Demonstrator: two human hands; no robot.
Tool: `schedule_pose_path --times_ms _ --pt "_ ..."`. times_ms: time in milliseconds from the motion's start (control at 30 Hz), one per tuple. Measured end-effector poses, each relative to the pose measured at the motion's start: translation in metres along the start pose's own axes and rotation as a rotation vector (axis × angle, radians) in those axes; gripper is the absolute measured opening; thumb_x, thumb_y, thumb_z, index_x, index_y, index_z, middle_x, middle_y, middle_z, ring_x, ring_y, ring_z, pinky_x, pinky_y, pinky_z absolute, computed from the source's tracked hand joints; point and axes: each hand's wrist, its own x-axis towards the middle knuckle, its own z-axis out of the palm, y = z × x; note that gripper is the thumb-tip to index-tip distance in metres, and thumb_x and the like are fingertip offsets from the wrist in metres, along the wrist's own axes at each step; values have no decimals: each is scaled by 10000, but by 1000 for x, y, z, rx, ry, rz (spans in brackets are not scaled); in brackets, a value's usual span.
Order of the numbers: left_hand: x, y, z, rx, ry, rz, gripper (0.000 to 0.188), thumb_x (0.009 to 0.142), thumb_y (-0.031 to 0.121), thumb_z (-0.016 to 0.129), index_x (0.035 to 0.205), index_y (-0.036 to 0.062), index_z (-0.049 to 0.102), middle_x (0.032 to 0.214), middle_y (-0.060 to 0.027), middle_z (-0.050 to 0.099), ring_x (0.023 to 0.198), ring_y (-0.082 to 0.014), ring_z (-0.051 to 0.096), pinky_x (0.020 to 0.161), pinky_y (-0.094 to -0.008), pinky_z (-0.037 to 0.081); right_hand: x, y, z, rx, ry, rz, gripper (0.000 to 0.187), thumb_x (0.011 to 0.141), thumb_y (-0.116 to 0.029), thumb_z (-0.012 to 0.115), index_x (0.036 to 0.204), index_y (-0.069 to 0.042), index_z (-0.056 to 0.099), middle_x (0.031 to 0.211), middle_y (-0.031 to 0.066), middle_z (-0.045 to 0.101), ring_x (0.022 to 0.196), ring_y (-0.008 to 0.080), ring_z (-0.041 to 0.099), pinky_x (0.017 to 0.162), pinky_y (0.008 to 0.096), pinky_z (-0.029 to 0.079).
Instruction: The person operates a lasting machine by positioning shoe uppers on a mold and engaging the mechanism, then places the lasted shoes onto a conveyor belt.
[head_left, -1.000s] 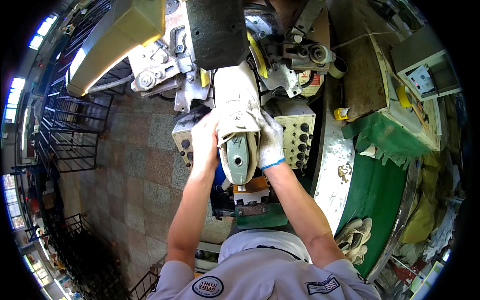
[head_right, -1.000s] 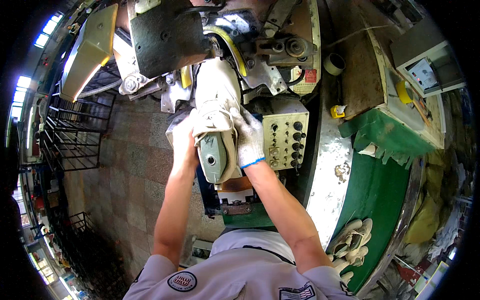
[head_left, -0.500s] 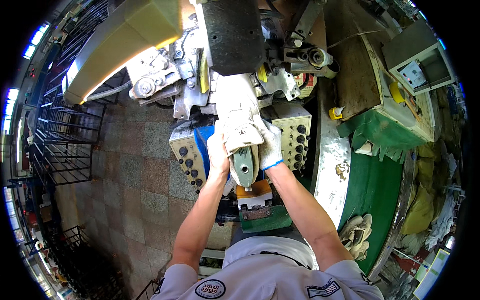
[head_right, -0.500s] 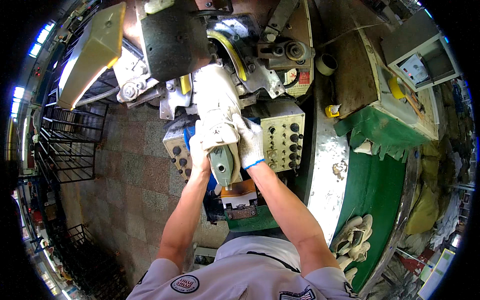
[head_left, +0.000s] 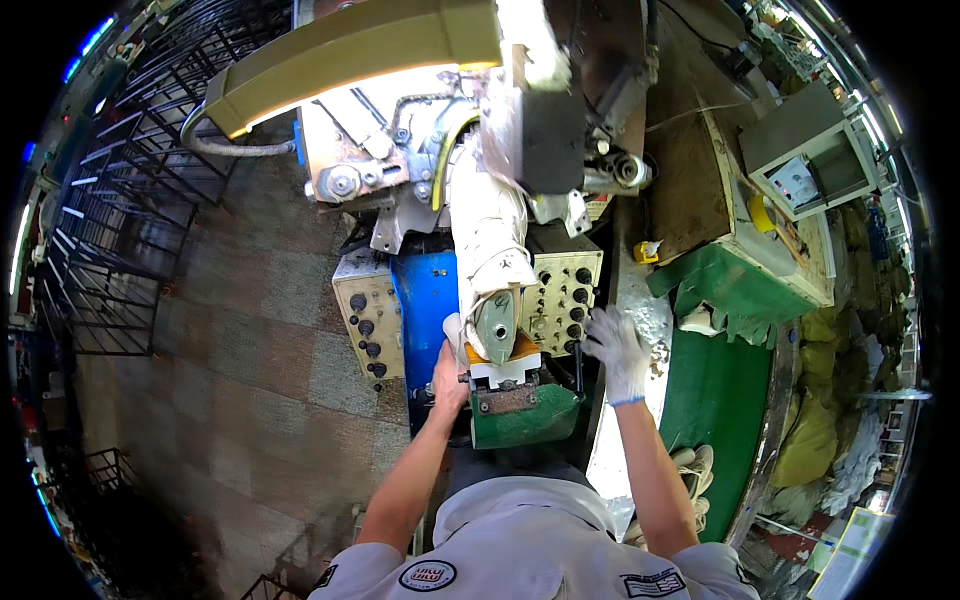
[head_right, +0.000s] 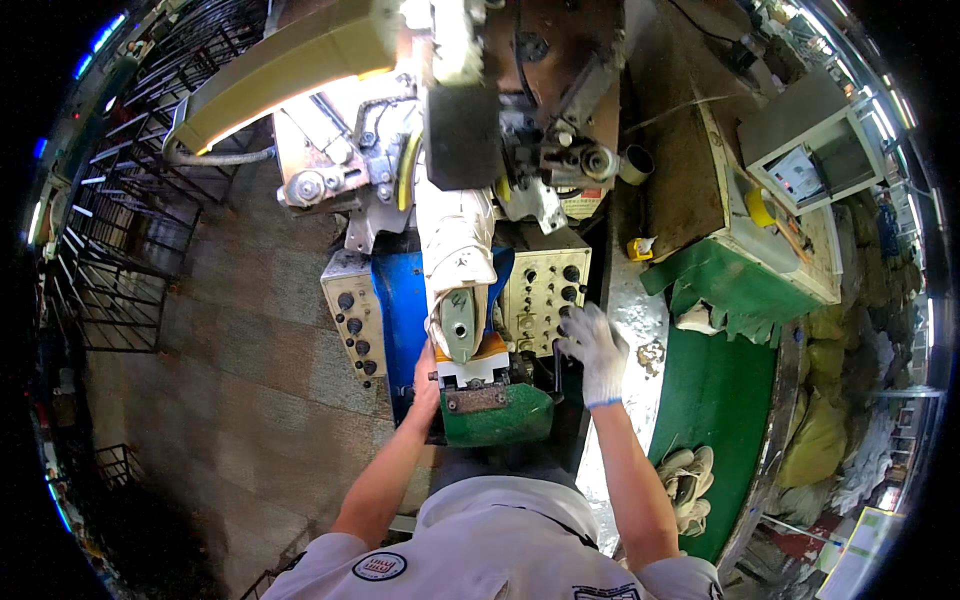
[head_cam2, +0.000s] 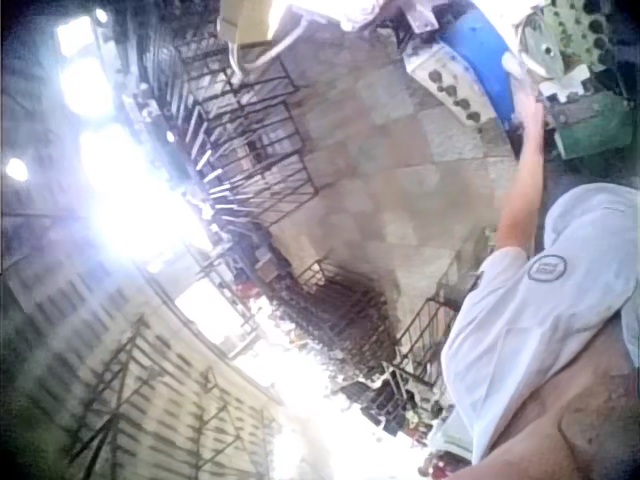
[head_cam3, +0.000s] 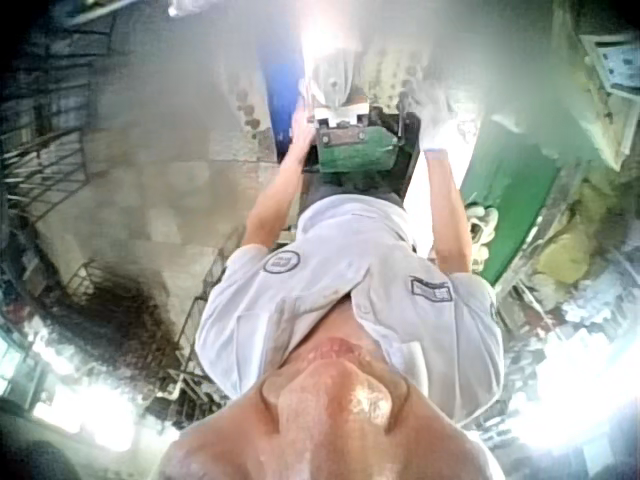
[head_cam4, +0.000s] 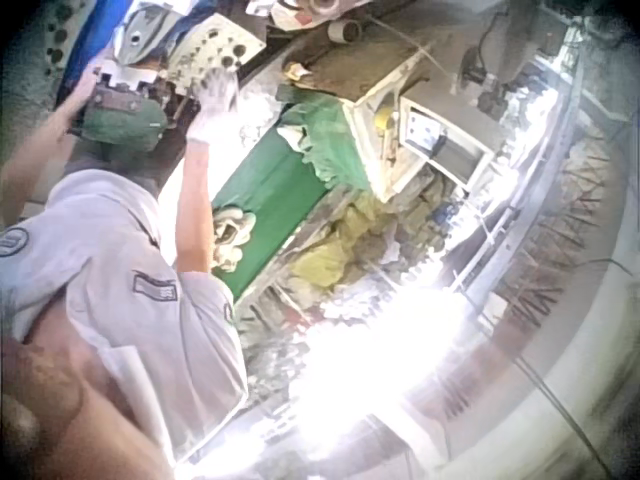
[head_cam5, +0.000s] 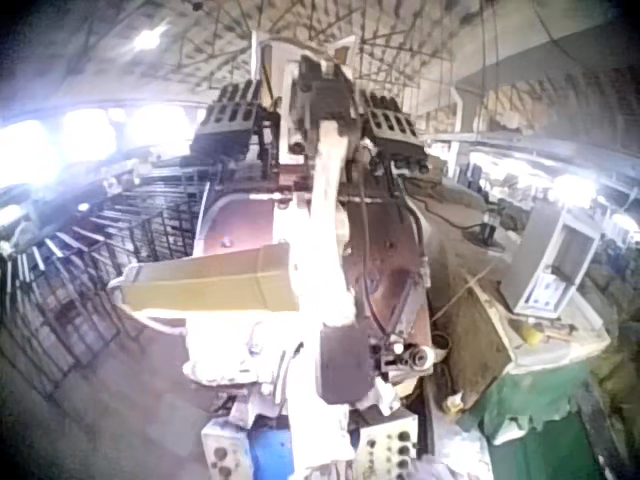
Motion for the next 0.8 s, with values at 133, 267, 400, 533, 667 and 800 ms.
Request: schedule_pose_path --times_ms 133,267,400,533,667,800 --pt "2 -22 23 132 94 132 627 907 350 668 1378 -5 453 1236 -288 608 1154 -469 589 950 -535 483 -36 -9 -15 -248 150 -1 486 993 -232 634 1337 86 506 1235 271 632 1055 434 674 746 500 601" --pt "-8 28 -25 72 -58 -1 601 821 383 717 1249 2 539 1147 -280 681 1086 -473 644 929 -511 507 -45 -15 -24 -276 130 41 481 1031 -191 487 1408 105 449 1310 262 597 1112 399 667 788 469 615" --pt "-48 54 -105 94 -69 -43 728 737 341 792 1330 -2 548 1177 -249 694 1099 -404 670 967 -461 521 -61 -34 0 -362 148 -8 567 996 -274 632 1396 100 484 1261 249 634 1065 359 685 779 412 600" --pt "-97 115 -207 -227 21 45 787 771 370 755 1405 -27 510 1175 -171 694 1046 -264 678 905 -387 536 -86 -39 27 -438 8 6 665 995 -372 642 1420 103 454 1263 242 628 1058 328 692 801 382 604" --pt "-114 186 -242 -747 -157 201 721 818 371 729 1345 -77 523 1118 -138 682 923 -188 670 815 -288 529 -105 -18 109 -389 -396 -20 936 908 -566 691 1498 85 368 1354 255 585 1176 339 649 956 409 550" --pt "-107 228 -181 -1004 -401 285 653 853 353 755 1314 -71 568 1129 -134 688 932 -188 674 816 -290 528 -86 -3 135 -174 -615 -16 1007 858 -627 708 1532 34 359 1412 199 563 1245 284 601 1059 398 472"
